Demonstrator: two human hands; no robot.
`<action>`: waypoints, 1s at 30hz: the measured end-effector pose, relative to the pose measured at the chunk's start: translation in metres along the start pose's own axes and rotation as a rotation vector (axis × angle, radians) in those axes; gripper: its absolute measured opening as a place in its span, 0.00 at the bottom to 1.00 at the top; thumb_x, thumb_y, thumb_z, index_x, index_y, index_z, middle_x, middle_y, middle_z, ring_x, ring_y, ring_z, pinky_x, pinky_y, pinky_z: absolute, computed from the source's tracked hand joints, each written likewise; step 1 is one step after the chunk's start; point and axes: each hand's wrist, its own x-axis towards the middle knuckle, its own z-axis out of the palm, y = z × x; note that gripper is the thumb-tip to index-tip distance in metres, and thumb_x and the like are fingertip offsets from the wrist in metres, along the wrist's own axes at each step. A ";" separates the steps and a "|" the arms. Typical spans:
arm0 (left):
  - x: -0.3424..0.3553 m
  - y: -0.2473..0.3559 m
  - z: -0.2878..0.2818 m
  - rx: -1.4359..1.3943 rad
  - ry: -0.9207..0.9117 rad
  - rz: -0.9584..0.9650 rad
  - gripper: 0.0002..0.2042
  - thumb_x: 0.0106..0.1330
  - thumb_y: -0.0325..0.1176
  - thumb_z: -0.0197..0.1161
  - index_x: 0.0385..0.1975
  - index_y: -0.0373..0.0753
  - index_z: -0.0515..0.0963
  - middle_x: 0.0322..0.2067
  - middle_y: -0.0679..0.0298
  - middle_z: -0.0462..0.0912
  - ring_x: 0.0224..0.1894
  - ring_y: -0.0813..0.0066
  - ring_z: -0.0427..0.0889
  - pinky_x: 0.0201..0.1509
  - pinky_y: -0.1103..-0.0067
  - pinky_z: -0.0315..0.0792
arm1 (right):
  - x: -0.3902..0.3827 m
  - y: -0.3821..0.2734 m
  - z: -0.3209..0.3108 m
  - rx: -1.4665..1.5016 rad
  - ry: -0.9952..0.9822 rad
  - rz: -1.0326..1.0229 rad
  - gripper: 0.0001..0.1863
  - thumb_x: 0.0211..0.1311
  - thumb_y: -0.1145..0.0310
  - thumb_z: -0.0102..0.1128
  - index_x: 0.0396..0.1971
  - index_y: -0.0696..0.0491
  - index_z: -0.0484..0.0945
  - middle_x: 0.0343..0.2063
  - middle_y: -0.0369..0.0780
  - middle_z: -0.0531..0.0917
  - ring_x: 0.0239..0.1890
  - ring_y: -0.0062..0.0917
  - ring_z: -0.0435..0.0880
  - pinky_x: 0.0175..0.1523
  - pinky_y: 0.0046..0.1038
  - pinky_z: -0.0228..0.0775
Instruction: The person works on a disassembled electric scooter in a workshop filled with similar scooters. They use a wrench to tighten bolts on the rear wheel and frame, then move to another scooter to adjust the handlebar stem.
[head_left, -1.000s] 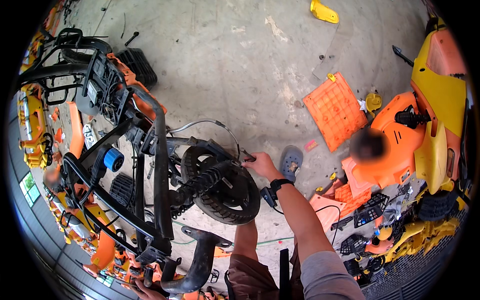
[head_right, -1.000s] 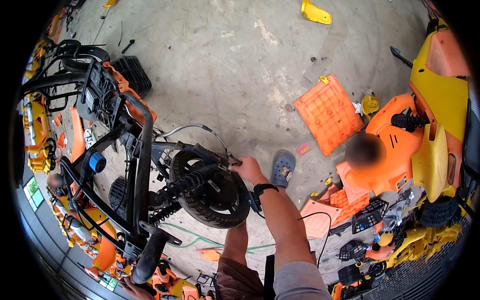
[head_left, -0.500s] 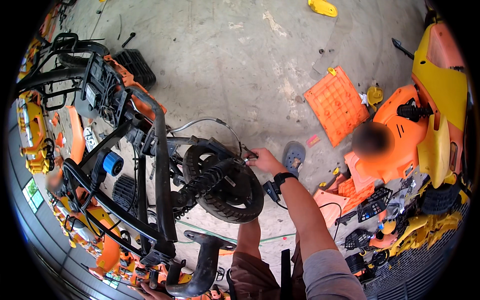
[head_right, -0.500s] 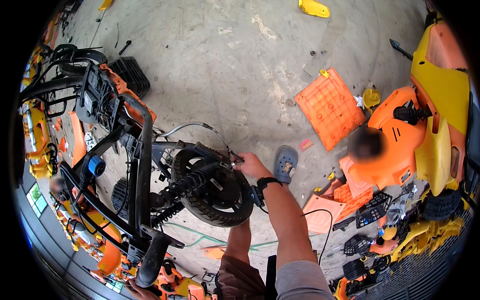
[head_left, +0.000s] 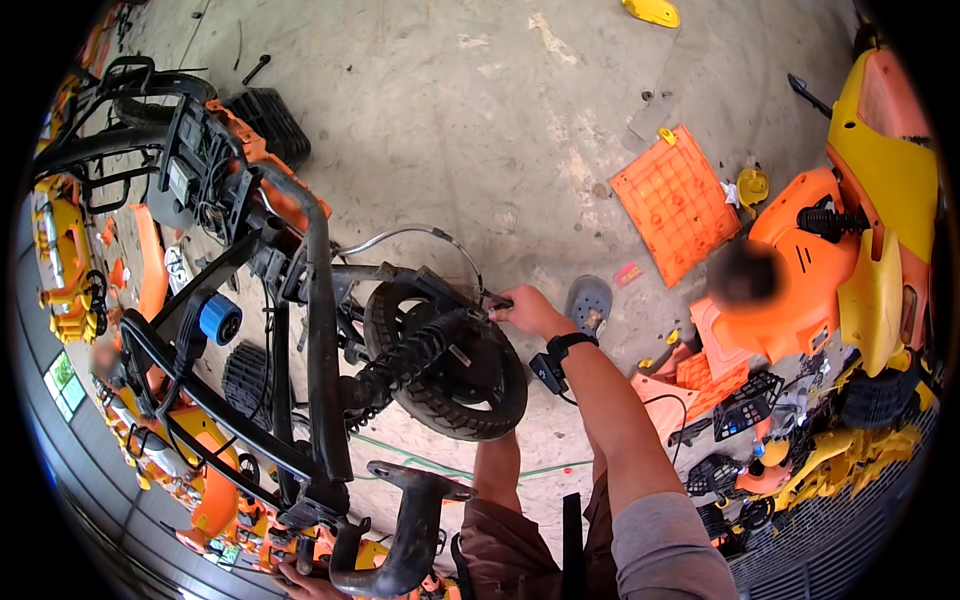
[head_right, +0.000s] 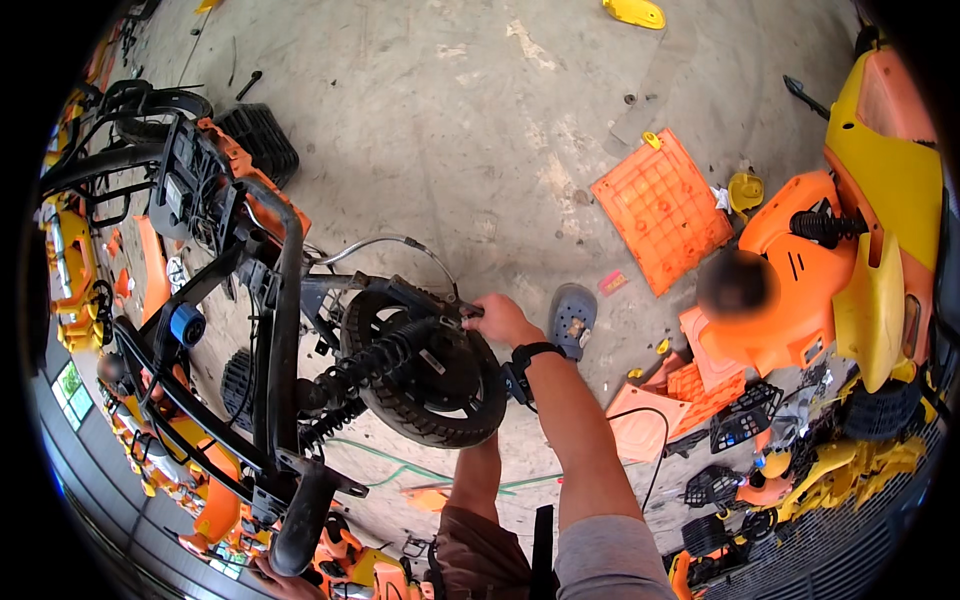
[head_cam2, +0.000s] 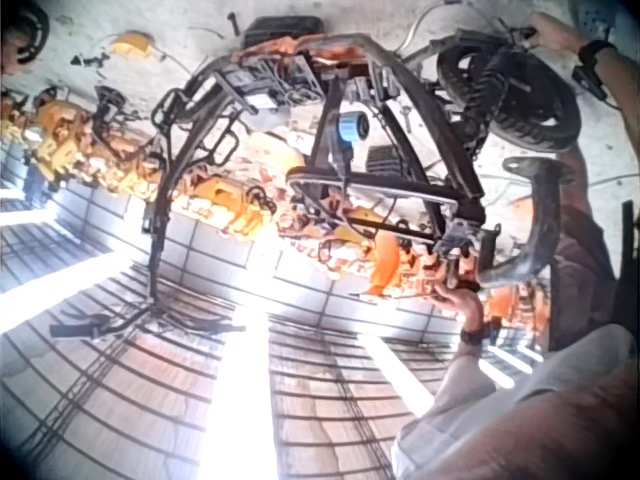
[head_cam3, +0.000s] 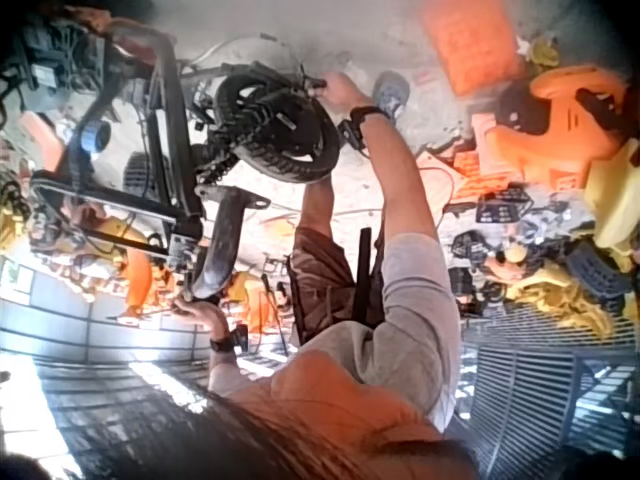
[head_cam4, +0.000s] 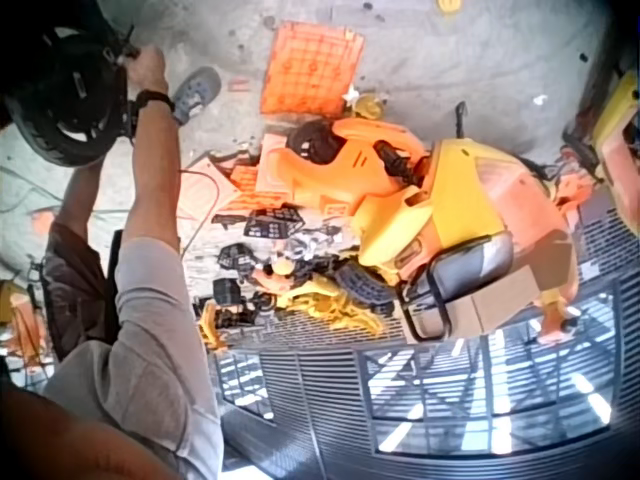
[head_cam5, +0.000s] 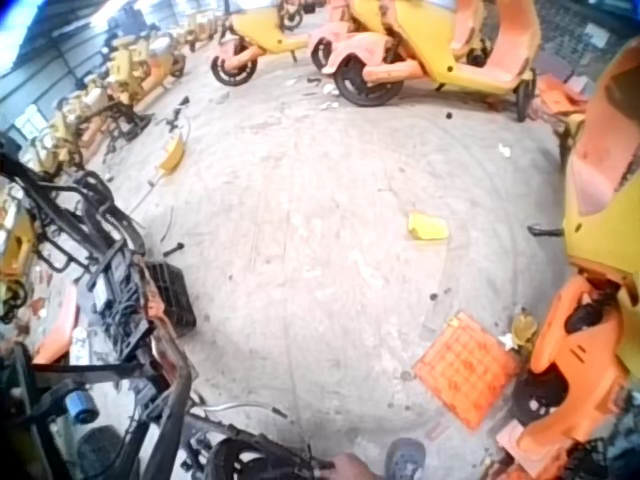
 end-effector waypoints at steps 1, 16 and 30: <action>-0.002 0.000 0.002 -0.006 0.033 0.009 0.20 0.65 0.40 0.54 0.49 0.32 0.67 0.43 0.55 0.74 0.42 0.65 0.73 0.47 0.72 0.67 | -0.001 -0.001 0.000 0.011 0.008 -0.004 0.16 0.43 0.62 0.67 0.35 0.50 0.82 0.28 0.47 0.81 0.33 0.38 0.80 0.39 0.33 0.69; -0.011 -0.002 0.044 -0.411 0.369 0.012 0.13 0.66 0.38 0.55 0.39 0.34 0.68 0.18 0.62 0.72 0.12 0.82 0.66 0.11 0.84 0.57 | -0.004 0.006 0.021 0.021 0.102 -0.110 0.14 0.46 0.65 0.66 0.35 0.51 0.81 0.23 0.46 0.80 0.26 0.34 0.79 0.36 0.30 0.69; -0.016 0.004 0.068 -0.844 0.494 0.203 0.09 0.68 0.32 0.50 0.40 0.36 0.60 0.28 0.57 0.74 0.08 0.78 0.67 0.09 0.86 0.57 | -0.010 0.014 0.022 0.001 0.002 -0.134 0.13 0.56 0.69 0.61 0.41 0.56 0.79 0.31 0.34 0.82 0.34 0.15 0.77 0.44 0.20 0.68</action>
